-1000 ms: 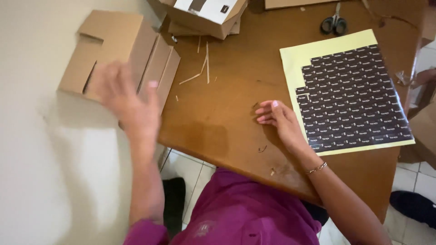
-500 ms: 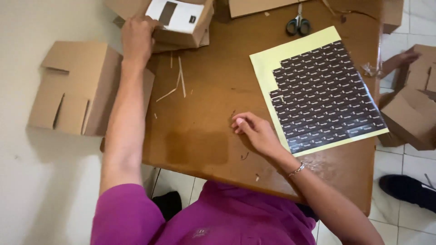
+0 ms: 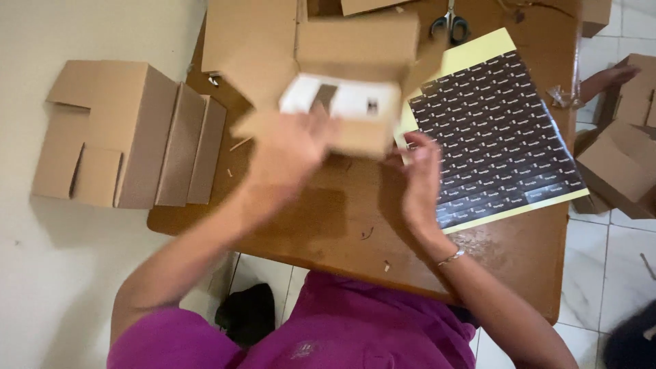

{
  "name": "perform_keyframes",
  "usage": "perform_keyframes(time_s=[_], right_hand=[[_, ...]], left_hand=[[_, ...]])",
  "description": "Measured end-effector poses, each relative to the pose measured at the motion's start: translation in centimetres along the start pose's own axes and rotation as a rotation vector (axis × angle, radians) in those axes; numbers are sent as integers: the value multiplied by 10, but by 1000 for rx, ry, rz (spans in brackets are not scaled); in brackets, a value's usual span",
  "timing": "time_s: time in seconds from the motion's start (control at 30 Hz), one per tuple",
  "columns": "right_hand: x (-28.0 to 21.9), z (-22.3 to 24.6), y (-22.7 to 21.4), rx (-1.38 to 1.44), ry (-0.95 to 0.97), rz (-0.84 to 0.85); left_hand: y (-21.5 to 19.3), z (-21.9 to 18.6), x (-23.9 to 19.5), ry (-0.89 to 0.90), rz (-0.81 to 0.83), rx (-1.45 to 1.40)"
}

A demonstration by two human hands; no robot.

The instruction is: The person seals white pouches with black labels, places them into small cardboard boxes, and closes the boxes. The person repeats this process for multiple pouches and boxes on a wooden table.

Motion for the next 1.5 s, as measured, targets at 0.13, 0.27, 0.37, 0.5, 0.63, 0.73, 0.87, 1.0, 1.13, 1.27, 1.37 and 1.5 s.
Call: perform_keyframes(time_s=[0.13, 0.27, 0.37, 0.5, 0.63, 0.73, 0.87, 1.0, 1.13, 1.27, 1.37, 1.5], right_hand=[[-1, 52, 5, -3, -79, -131], [13, 27, -18, -45, -142, -102], [25, 13, -31, -34, -170, -45], [38, 8, -40, 132, -52, 80], [40, 31, -46, 151, 36, 109], [40, 38, -50, 58, -119, 189], [31, 54, -42, -169, -331, 328], [27, 54, -40, -272, -372, 426], [29, 52, -41, -260, -319, 398], [32, 42, -45, -92, -253, 370], [32, 34, -43, -87, -286, 363], [26, 32, -31, -101, -408, 282]], left_hand=[[-60, -61, -14, 16, 195, -265], [-65, -90, -39, 77, 191, -396], [-83, -93, -34, 58, 268, -551], [-113, -74, -12, -25, 666, -1073], [-92, -55, -24, -91, 930, -1134], [-81, -48, -34, -209, 1019, -1110], [-70, -59, -40, -89, 975, -1121], [-83, -34, -19, -258, 957, -1061], [-86, -32, -20, -84, 531, -818], [-71, -50, -27, -185, 445, -670], [-34, -62, -34, -316, 346, -436], [13, -74, -49, -427, 436, -480]])
Point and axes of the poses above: each hand's wrist, its own x-axis towards the middle knuckle, its own y-axis out of the palm, z = x × y, the point moved 3 cm from there along x, towards the middle knuckle, and after that the axes turned 8 degrees about -x, right-handed, at the moved point
